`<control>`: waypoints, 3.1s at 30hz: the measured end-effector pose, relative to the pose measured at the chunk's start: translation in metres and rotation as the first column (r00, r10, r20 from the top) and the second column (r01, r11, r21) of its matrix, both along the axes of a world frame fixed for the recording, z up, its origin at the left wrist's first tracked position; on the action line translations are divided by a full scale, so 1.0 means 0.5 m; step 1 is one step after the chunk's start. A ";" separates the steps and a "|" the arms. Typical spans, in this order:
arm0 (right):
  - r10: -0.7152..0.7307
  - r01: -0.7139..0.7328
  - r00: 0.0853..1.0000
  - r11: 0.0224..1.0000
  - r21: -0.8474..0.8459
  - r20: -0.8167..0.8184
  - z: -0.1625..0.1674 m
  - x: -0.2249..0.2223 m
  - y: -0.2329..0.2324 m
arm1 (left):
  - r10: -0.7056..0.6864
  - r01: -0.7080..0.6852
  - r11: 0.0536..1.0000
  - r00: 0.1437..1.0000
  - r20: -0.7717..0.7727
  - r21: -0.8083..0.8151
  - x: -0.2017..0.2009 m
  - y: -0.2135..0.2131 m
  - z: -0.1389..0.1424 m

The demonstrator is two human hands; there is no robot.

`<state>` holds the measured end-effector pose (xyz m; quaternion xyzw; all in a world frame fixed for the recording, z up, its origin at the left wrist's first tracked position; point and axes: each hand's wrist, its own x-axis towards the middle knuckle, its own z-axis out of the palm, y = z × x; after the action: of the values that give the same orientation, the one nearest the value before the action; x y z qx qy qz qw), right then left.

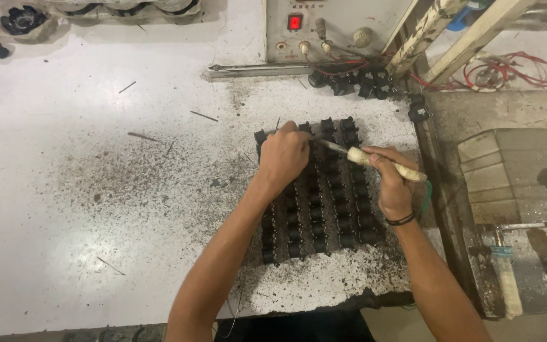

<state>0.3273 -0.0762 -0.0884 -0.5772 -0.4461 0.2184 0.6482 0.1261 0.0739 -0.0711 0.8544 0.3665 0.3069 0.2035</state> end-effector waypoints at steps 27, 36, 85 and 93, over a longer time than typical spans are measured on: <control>0.038 -0.019 0.979 0.995 0.094 -0.200 -0.006 0.001 0.006 | -0.013 0.013 0.999 1.000 -0.015 0.039 0.004 -0.001 0.012; 0.072 -0.069 0.995 0.996 0.053 -0.071 -0.007 0.002 0.007 | -0.034 0.036 0.998 0.999 -0.033 0.058 0.010 0.010 -0.006; 0.073 -0.060 0.977 0.996 0.068 -0.200 -0.003 0.010 0.050 | -0.021 0.023 1.000 0.996 -0.090 0.021 0.030 0.059 0.011; 0.023 -0.015 0.973 0.999 0.040 -0.229 -0.012 0.011 0.047 | -0.003 0.004 1.000 1.000 -0.025 0.020 0.024 0.060 0.004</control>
<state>0.3327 -0.0530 -0.0942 -0.5316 -0.3778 0.2812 0.7040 0.1379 0.1039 -0.0692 0.8609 0.3645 0.2994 0.1907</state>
